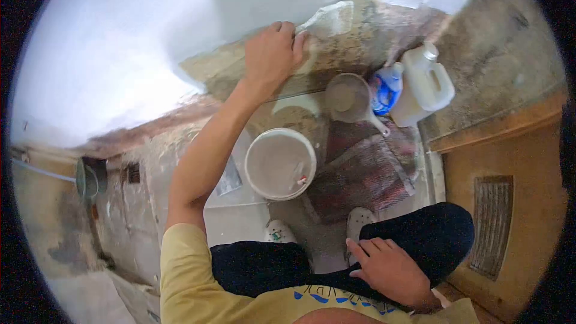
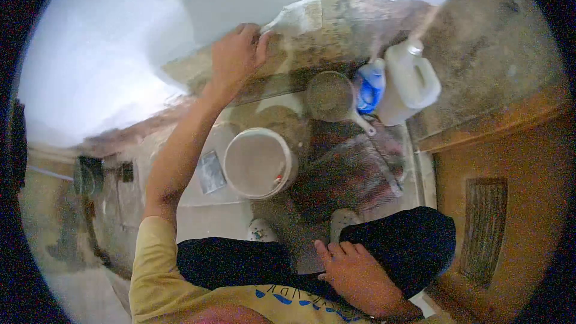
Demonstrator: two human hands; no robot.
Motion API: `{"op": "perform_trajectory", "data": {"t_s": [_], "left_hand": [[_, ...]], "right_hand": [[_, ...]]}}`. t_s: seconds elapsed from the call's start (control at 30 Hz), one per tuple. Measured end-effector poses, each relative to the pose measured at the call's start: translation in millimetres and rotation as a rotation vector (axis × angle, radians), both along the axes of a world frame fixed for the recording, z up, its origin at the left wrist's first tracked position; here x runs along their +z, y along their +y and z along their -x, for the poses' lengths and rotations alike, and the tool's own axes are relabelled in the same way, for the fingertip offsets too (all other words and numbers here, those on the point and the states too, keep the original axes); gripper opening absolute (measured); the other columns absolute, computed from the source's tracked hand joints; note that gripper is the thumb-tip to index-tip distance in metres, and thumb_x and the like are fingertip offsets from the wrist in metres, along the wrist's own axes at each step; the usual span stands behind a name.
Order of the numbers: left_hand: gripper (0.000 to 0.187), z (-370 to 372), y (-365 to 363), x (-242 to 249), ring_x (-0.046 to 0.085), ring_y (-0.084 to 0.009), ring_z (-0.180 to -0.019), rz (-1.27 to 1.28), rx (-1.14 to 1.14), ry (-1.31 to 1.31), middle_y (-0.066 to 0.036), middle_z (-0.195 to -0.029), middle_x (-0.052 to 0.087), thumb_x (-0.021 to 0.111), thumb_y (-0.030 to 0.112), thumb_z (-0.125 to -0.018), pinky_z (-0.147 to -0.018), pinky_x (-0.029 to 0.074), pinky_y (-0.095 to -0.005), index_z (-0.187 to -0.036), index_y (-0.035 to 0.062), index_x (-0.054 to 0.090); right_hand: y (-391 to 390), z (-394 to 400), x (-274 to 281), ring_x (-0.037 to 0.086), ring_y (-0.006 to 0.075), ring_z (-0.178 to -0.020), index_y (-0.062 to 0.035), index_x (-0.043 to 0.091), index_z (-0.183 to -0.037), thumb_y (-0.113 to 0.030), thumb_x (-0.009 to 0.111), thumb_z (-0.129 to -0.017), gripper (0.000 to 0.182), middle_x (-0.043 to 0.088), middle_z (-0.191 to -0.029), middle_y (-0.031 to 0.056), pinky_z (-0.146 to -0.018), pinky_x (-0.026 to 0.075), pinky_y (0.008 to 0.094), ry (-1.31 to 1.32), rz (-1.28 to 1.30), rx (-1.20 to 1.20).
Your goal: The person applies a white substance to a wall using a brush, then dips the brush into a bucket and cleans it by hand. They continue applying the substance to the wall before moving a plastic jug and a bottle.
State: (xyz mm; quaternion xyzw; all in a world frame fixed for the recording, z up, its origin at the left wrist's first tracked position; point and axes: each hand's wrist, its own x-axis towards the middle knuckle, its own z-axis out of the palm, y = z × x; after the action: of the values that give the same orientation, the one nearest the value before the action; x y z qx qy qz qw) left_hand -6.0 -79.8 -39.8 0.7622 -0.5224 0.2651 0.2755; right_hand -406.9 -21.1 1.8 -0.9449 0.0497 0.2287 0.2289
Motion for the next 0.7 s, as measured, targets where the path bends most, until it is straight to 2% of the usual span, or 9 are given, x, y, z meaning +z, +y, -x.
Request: {"op": "perform_trajectory", "data": {"t_s": [0.07, 0.2, 0.3, 0.47, 0.57, 0.6, 0.67, 0.7], "left_hand": [[0.028, 6.6, -19.1, 1.3, 0.065, -0.0339, -0.070, -0.026, 0.017, 0.006, -0.013, -0.076, 0.063, 0.061, 0.031, -0.090, -0.059, 0.051, -0.0449, -0.080, 0.0049, 0.063], [0.029, -15.2, -0.5, -8.0, 0.065, -0.0331, -0.069, 0.003, 0.026, -0.040, -0.012, -0.077, 0.064, 0.061, 0.033, -0.090, -0.059, 0.051, -0.0446, -0.081, 0.0057, 0.064], [0.028, -42.1, 52.6, -10.7, 0.065, -0.0319, -0.069, -0.030, 0.123, -0.084, -0.012, -0.077, 0.065, 0.062, 0.033, -0.090, -0.060, 0.052, -0.0432, -0.082, 0.0059, 0.065], [0.022, -104.5, 176.6, -20.8, 0.067, -0.0279, -0.069, 0.015, 0.310, -0.061, -0.011, -0.078, 0.067, 0.072, 0.025, -0.086, -0.061, 0.052, -0.0375, -0.082, 0.0049, 0.064], [0.023, -125.4, 252.3, -16.9, 0.067, -0.0297, -0.071, -0.030, 0.550, -0.088, -0.011, -0.081, 0.068, 0.071, 0.026, -0.088, -0.062, 0.052, -0.0391, -0.082, 0.0042, 0.066], [0.023, -128.9, 274.5, -14.2, 0.067, -0.0297, -0.071, -0.039, 0.561, -0.094, -0.011, -0.081, 0.068, 0.071, 0.026, -0.088, -0.062, 0.052, -0.0391, -0.082, 0.0042, 0.066], [0.024, -130.3, 308.2, -11.3, 0.067, -0.0312, -0.070, -0.208, 0.946, -0.084, -0.011, -0.081, 0.068, 0.070, 0.028, -0.088, -0.062, 0.052, -0.0403, -0.083, 0.0047, 0.067], [0.024, -127.6, 318.5, -13.3, 0.067, -0.0312, -0.070, -0.214, 0.949, -0.086, -0.011, -0.081, 0.068, 0.070, 0.028, -0.088, -0.062, 0.052, -0.0403, -0.083, 0.0047, 0.067]], "right_hand": [[2.9, 2.1, 6.6, 0.054, 0.0282, -0.112, 0.0004, 0.042, -0.139, -0.036, 0.061, -0.091, 0.063, 0.057, -0.120, 0.0147, -0.097, 0.043, 0.0387, 0.129, -0.038, -0.067], [5.3, 3.3, 10.8, 0.054, 0.0283, -0.112, 0.0001, 0.042, -0.139, -0.036, 0.060, -0.091, 0.063, 0.057, -0.121, 0.0146, -0.098, 0.043, 0.0388, 0.099, -0.076, -0.090], [-0.1, 2.7, -2.7, 0.054, 0.0281, -0.113, -0.0005, 0.043, -0.139, -0.037, 0.060, -0.091, 0.063, 0.057, -0.121, 0.0143, -0.098, 0.043, 0.0387, 0.076, -0.081, -0.006], [-14.0, -20.7, -2.5, 0.055, 0.0269, -0.108, -0.0013, 0.043, -0.139, -0.039, 0.061, -0.090, 0.064, 0.058, -0.115, 0.0129, -0.094, 0.044, 0.0377, 0.083, -0.044, 0.156], [-18.9, -27.0, -8.1, 0.055, 0.0267, -0.106, -0.0013, 0.044, -0.139, -0.039, 0.062, -0.090, 0.064, 0.058, -0.113, 0.0123, -0.093, 0.045, 0.0376, 0.071, -0.049, 0.185], [-19.7, -27.5, -9.9, 0.055, 0.0267, -0.106, -0.0013, 0.044, -0.139, -0.039, 0.062, -0.090, 0.064, 0.058, -0.113, 0.0123, -0.093, 0.045, 0.0376, 0.068, -0.059, 0.197], [-20.7, -27.9, -13.2, 0.055, 0.0267, -0.106, -0.0013, 0.044, -0.138, -0.039, 0.062, -0.090, 0.064, 0.059, -0.112, 0.0120, -0.093, 0.045, 0.0378, 0.064, -0.064, 0.222], [-21.3, -28.8, -12.7, 0.055, 0.0267, -0.106, -0.0013, 0.044, -0.138, -0.039, 0.062, -0.090, 0.064, 0.059, -0.112, 0.0120, -0.093, 0.045, 0.0378, 0.065, -0.069, 0.226]]}}
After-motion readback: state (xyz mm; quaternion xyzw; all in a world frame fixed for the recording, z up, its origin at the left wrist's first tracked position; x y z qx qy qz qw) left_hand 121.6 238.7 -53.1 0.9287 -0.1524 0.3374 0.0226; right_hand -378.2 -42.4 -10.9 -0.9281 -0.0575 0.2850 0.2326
